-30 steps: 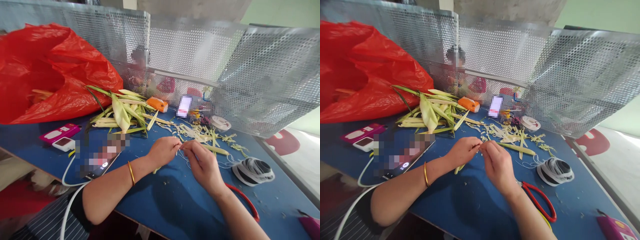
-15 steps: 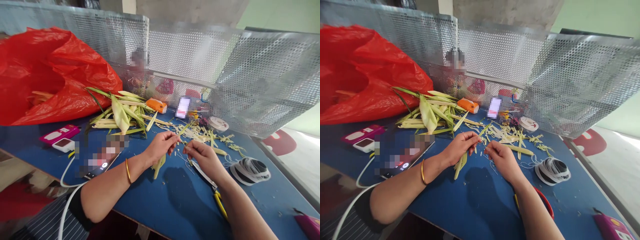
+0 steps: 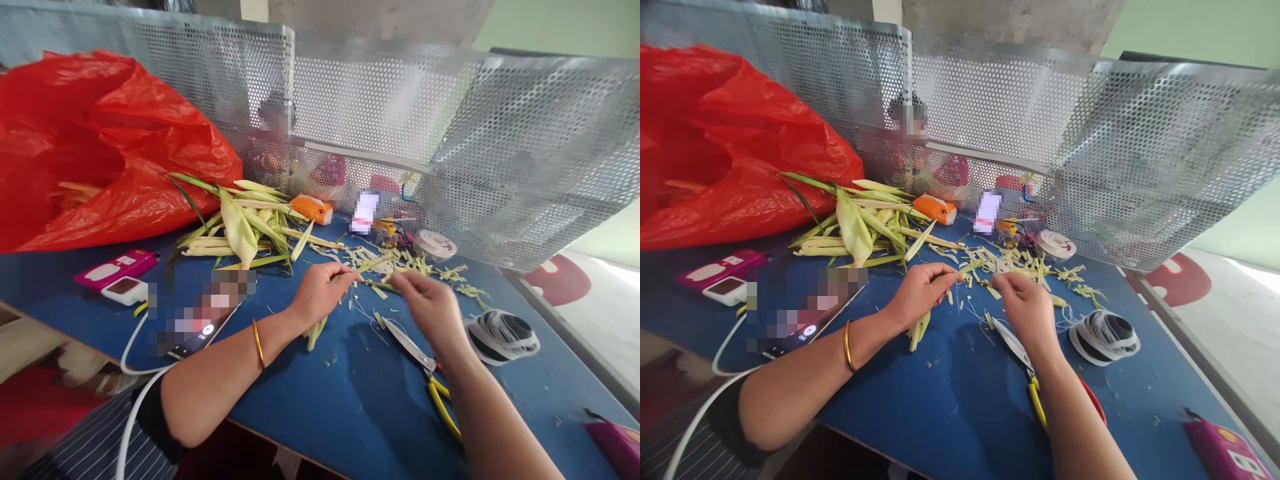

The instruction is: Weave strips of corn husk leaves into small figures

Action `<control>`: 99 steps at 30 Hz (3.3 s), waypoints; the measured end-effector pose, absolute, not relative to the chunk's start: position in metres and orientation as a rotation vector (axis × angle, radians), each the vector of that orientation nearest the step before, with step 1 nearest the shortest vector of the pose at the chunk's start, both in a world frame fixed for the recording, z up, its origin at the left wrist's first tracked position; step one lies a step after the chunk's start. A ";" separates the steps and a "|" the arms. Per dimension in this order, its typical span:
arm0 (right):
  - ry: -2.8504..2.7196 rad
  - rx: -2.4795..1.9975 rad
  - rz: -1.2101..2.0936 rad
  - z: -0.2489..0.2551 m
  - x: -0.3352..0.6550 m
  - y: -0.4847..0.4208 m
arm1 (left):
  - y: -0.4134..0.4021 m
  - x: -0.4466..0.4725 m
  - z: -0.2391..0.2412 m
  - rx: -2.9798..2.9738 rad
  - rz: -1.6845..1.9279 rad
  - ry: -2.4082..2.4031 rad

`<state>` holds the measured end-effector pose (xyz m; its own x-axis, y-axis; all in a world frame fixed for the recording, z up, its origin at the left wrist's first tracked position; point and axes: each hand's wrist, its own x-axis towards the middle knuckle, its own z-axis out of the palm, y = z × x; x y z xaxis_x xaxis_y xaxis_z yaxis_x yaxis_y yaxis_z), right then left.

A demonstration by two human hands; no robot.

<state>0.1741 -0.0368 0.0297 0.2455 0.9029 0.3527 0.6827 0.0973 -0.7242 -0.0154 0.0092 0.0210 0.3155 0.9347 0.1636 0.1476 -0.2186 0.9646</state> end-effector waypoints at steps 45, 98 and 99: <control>-1.668 -1.319 0.259 0.021 0.144 -0.044 | 0.013 -0.008 0.012 1.003 0.873 0.849; -1.491 -1.153 0.704 0.000 0.138 -0.034 | 0.008 -0.004 0.011 0.772 0.700 0.782; -1.477 -1.154 0.715 -0.001 0.139 -0.033 | 0.007 -0.005 0.013 0.797 0.692 0.774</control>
<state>0.1388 -0.0331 -0.0011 0.0485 0.9253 0.3761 0.2790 0.3490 -0.8946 -0.0046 0.0066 0.0132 0.5341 0.7773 -0.3325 -0.2436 0.5181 0.8199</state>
